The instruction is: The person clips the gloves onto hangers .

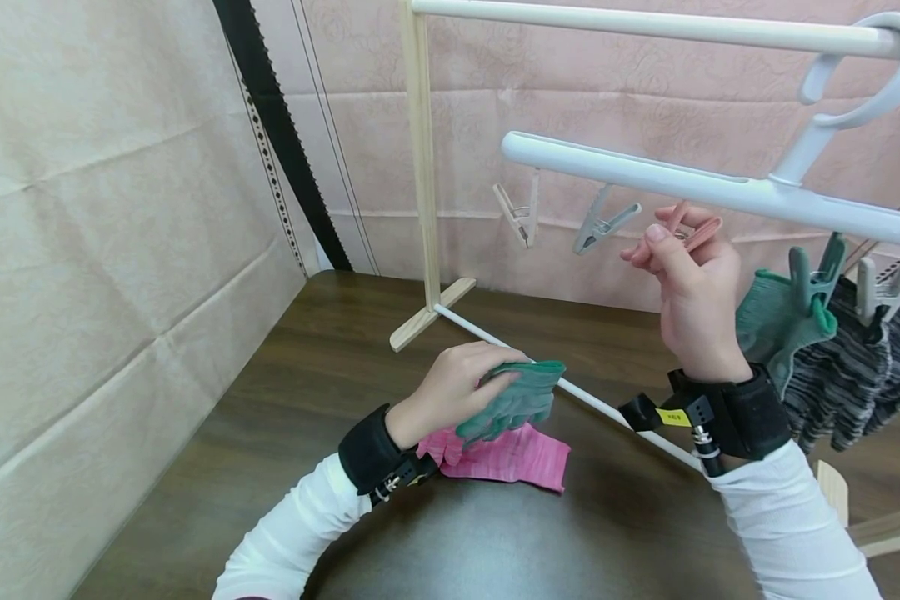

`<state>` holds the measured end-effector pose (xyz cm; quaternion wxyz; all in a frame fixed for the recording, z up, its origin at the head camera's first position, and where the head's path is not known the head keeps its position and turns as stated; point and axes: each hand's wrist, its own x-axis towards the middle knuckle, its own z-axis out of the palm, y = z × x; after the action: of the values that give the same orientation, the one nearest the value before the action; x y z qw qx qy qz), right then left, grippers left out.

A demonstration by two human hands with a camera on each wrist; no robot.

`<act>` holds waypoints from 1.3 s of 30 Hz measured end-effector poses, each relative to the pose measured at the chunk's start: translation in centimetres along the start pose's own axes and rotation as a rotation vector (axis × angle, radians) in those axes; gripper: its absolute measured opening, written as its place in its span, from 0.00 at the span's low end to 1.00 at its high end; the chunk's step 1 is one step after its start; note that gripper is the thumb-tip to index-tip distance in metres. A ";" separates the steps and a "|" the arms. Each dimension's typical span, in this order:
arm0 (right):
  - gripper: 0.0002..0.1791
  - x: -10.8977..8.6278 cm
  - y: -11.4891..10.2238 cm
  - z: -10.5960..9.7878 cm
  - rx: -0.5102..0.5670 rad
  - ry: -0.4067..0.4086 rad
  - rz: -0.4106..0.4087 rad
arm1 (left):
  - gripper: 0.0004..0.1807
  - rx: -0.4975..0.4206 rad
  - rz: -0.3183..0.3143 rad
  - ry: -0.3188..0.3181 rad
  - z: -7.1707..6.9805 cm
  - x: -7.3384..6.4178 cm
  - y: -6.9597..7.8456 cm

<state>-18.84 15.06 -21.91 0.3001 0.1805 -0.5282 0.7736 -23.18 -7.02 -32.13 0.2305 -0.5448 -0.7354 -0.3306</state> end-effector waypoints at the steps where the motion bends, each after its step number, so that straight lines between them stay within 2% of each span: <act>1: 0.08 0.0 -0.1 0.0 -0.011 0.008 -0.007 | 0.10 -0.005 -0.003 -0.001 0.1 0.1 0.0; 14: 0.16 0.5 -1.0 0.5 -0.100 0.130 -0.020 | 0.10 -0.036 -0.020 -0.039 1.2 0.7 0.3; 24: 0.07 0.6 -1.4 0.4 -0.189 0.151 -0.009 | 0.10 -0.051 -0.022 -0.045 2.1 0.8 0.4; 29: 0.05 0.7 -1.4 0.5 -0.191 0.157 -0.011 | 0.09 -0.046 -0.005 -0.026 2.4 1.2 0.4; 39: 0.07 0.5 -1.3 0.5 -0.186 0.156 0.000 | 0.10 -0.145 -0.091 -0.040 2.8 1.9 0.4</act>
<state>-18.40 15.10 -20.55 0.3555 0.0911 -0.5726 0.7331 -23.27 -3.66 -32.63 0.1603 -0.5326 -0.7380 -0.3822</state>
